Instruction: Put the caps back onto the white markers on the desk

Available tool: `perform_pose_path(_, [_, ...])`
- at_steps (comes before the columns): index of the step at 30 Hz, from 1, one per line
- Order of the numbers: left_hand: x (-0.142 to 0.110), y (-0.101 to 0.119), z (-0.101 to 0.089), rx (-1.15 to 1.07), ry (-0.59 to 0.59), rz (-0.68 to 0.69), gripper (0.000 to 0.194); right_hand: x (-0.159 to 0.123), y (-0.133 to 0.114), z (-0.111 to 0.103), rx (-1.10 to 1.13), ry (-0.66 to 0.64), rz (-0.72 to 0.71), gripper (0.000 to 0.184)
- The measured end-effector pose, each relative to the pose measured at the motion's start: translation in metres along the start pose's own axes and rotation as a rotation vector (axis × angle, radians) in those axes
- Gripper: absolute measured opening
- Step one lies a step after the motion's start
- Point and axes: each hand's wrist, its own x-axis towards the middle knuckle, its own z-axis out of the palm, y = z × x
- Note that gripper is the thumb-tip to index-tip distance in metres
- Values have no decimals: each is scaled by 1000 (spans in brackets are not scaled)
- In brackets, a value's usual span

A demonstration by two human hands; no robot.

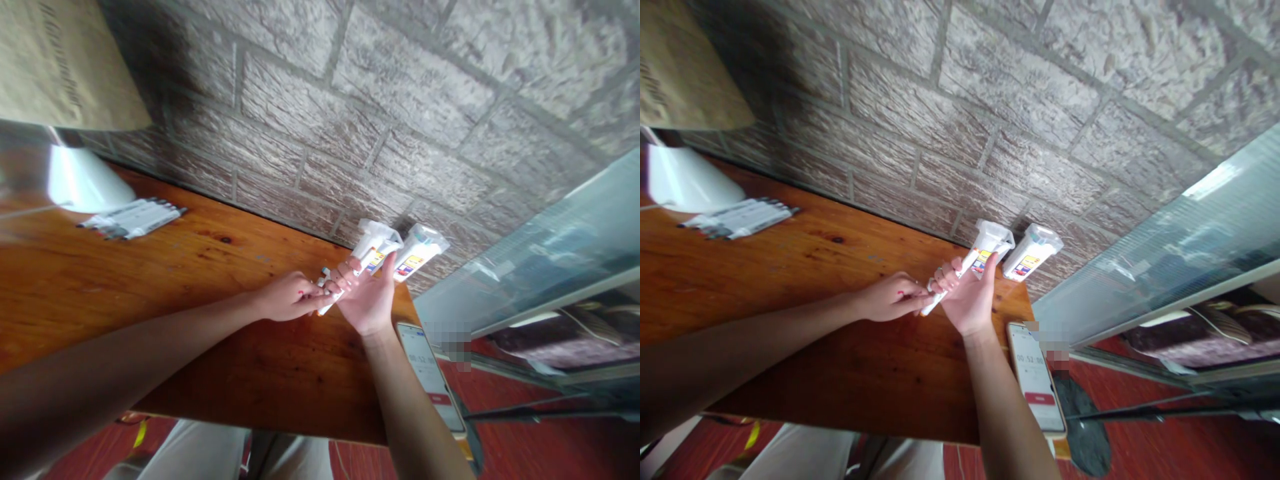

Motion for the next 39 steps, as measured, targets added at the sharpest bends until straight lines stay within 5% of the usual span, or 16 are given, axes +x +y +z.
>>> perform_pose_path(6, [1,2,-1,24,10,-84,64,-3,-10,-6,28,-3,10,66])
perform_pose_path(19, [2,4,-2,-55,39,-91,66,-1,-10,-8,-328,125,-200,62])
perform_pose_path(25, [1,1,-2,-33,50,-94,65,0,-24,-2,-473,260,-505,47])
perform_pose_path(29, [0,1,-3,-11,50,-77,63,-1,-64,2,-696,553,-940,44])
perform_pose_path(31, [0,1,-3,-7,45,-75,64,5,-89,4,-878,668,-1041,41])
perform_pose_path(36, [1,2,-4,9,51,-46,64,28,-138,-6,-1378,701,-947,49])
perform_pose_path(39, [1,1,-5,23,80,-36,64,36,-145,-15,-1626,759,-749,54])
